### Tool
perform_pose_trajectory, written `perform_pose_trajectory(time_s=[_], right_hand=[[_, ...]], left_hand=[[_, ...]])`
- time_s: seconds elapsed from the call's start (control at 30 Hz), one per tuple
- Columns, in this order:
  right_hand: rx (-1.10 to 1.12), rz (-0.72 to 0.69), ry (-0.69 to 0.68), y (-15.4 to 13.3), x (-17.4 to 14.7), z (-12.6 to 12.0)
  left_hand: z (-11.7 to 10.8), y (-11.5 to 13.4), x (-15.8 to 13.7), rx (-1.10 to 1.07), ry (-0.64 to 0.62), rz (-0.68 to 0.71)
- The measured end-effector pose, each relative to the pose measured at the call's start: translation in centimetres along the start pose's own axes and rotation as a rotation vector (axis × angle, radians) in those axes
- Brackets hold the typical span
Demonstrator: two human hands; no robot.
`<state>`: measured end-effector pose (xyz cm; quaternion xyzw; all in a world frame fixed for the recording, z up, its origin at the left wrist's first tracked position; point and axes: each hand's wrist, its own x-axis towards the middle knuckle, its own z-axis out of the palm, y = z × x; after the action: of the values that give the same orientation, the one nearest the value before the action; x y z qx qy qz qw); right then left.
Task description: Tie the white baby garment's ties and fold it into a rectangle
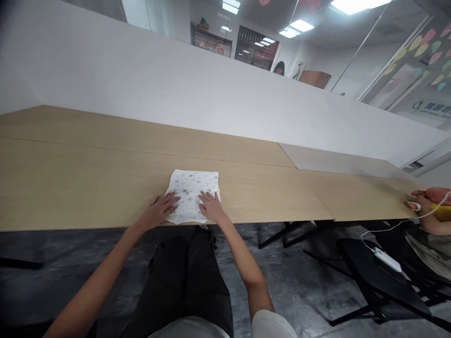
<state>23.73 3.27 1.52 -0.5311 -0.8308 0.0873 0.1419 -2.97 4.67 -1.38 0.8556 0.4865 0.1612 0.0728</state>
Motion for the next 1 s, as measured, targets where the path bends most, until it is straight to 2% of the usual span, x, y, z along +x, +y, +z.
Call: perform_pose_trajectory(time_s=[0.17,0.3,0.43,0.53,0.63,0.7,0.83,1.0], right_hand=[[0.067,0.018,0.118,0.0,-0.2,-0.2],[0.039,-0.073,0.135,0.0,-0.7,-0.3],[0.026,-0.134,0.127,0.3,-1.0,-0.3],[0.026,-0.174,0.177,0.3,-1.1,-0.2],[0.038,-0.213,0.211,0.0,-1.4,-0.2],[0.057,-0.233,0.188,-0.2,-1.8,-0.1],[0.137,-0.198,0.175,0.5,-2.8,-0.5],[0.087,-0.104,0.174,3.9,-4.0,-2.1]], left_hand=[[-1.0,0.7,-0.4,-0.05,0.095,0.126],[-0.8,1.5,-0.6,-0.104,0.138,0.219],[-0.2,1.7,-0.7,-0.18,0.195,0.21],[0.0,1.7,-0.7,-0.25,0.232,0.188],[0.0,1.7,-0.8,-0.289,0.215,0.185],[0.0,1.7,-1.0,-0.293,0.184,0.195],[-0.6,0.6,-1.7,-0.276,0.157,0.175],[-1.8,-2.5,-2.2,-0.176,0.138,0.11]])
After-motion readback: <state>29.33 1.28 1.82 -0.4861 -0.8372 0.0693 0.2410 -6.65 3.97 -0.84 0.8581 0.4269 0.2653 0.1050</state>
